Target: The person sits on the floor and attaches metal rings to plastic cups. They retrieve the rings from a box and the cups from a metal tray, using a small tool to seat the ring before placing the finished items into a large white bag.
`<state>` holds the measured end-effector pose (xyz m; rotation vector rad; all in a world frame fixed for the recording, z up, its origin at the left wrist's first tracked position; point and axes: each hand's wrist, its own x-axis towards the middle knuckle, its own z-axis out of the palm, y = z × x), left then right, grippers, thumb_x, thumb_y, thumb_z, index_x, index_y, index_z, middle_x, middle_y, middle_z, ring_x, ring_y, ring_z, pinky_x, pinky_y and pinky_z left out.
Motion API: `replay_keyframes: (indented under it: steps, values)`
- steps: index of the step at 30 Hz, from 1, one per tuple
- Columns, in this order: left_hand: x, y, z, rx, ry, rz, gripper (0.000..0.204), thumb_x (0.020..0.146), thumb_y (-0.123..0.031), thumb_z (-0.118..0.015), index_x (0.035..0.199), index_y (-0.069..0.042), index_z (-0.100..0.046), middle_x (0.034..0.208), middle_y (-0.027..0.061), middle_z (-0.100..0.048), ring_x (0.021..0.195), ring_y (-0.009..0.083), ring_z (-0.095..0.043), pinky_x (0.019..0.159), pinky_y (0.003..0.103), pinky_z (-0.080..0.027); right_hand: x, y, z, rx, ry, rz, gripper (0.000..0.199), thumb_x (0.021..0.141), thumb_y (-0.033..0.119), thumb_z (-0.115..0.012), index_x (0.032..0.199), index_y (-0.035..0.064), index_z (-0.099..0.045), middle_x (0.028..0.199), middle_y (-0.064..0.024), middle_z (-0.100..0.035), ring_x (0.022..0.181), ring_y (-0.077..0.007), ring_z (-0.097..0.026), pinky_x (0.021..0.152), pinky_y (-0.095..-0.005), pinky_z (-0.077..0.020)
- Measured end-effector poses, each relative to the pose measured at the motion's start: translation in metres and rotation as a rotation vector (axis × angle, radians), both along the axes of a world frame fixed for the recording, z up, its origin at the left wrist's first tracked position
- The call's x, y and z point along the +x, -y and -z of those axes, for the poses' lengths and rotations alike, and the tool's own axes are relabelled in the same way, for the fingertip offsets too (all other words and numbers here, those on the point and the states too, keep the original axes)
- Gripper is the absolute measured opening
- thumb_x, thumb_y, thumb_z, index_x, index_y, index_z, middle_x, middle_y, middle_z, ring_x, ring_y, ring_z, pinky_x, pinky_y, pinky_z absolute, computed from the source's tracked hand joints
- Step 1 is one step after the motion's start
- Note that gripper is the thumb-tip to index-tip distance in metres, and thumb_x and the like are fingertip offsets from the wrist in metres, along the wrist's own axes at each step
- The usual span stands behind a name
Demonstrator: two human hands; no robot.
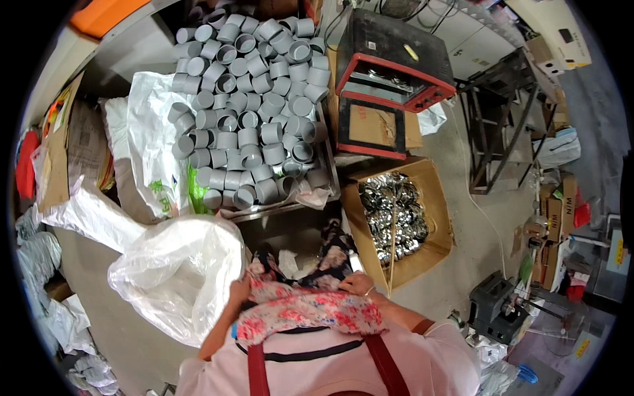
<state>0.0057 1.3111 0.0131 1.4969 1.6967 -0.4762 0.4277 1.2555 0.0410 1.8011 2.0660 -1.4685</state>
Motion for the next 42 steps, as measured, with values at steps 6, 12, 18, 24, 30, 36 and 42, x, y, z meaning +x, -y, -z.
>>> replay_keyframes:
  steps: [6,12,18,24,30,36,42]
  values:
    - [0.119,-0.084,0.017,-0.011,0.319,-0.310,0.063,0.079,-0.055,-0.059,0.107,0.002,-0.060,0.099,0.0248,-0.063,0.091,0.0381,-0.061,0.083,0.042,-0.047,0.060,-0.142,0.037,0.169,0.067,-0.144,0.040,0.087,0.028,-0.055,0.122,0.0096,-0.051,0.125,-0.0135,-0.051,0.112,-0.0320,-0.050,0.105,-0.0476,-0.0255]
    - [0.169,-0.159,0.112,0.213,0.379,0.307,0.064,0.073,-0.051,-0.066,0.118,-0.007,-0.056,0.115,0.0207,-0.052,0.108,0.0437,-0.048,0.088,0.047,-0.045,0.099,-0.328,0.141,0.817,0.061,-0.052,0.016,0.078,0.012,-0.066,0.092,0.0065,-0.062,0.088,-0.0064,-0.061,0.097,-0.0231,-0.056,0.104,-0.0511,-0.0283]
    - [0.201,-0.144,0.218,0.202,0.715,0.368,0.054,0.081,-0.041,-0.061,0.119,-0.003,-0.054,0.115,0.0211,-0.054,0.106,0.0390,-0.052,0.089,0.043,-0.045,0.065,-0.359,0.188,1.100,0.054,-0.331,0.017,0.071,0.001,-0.067,0.085,0.0070,-0.061,0.074,-0.0052,-0.052,0.083,-0.0220,-0.054,0.102,-0.0495,-0.0305]
    - [0.200,-0.106,0.226,0.420,0.813,0.293,0.048,0.083,-0.034,-0.061,0.117,0.000,-0.054,0.109,0.0202,-0.059,0.102,0.0374,-0.055,0.087,0.042,-0.046,0.045,-0.296,0.178,1.117,0.156,-0.422,0.011,0.073,0.004,-0.066,0.083,0.0063,-0.061,0.073,-0.0084,-0.054,0.080,-0.0223,-0.056,0.098,-0.0482,-0.0346]
    - [0.195,-0.072,0.201,0.529,0.569,0.329,0.042,0.080,-0.026,-0.066,0.112,0.001,-0.059,0.108,0.0222,-0.060,0.099,0.0392,-0.057,0.086,0.041,-0.047,0.133,-0.235,0.121,0.271,-0.577,0.187,0.020,0.090,0.021,-0.058,0.091,0.0026,-0.066,0.081,-0.0044,-0.067,0.071,-0.0115,-0.062,0.062,-0.0246,-0.0491]
    - [0.204,-0.055,0.168,0.582,0.670,0.273,0.041,0.079,-0.019,-0.066,0.113,0.002,-0.058,0.107,0.0202,-0.060,0.096,0.0362,-0.059,0.083,0.039,-0.047,0.210,-0.239,0.110,1.129,0.461,0.208,0.016,0.081,0.024,-0.062,0.092,0.0136,-0.067,0.088,-0.0082,-0.063,0.088,-0.0292,-0.061,0.073,-0.0416,-0.0494]
    - [0.239,-0.097,0.184,0.567,0.729,0.228,0.038,0.081,-0.017,-0.066,0.114,-0.001,-0.057,0.101,0.0177,-0.061,0.087,0.0300,-0.062,0.076,0.035,-0.050,0.246,-0.349,0.070,0.948,0.718,0.460,0.023,0.079,0.034,-0.065,0.092,0.0161,-0.069,0.092,-0.0101,-0.067,0.088,-0.0294,-0.063,0.075,-0.0407,-0.0493]
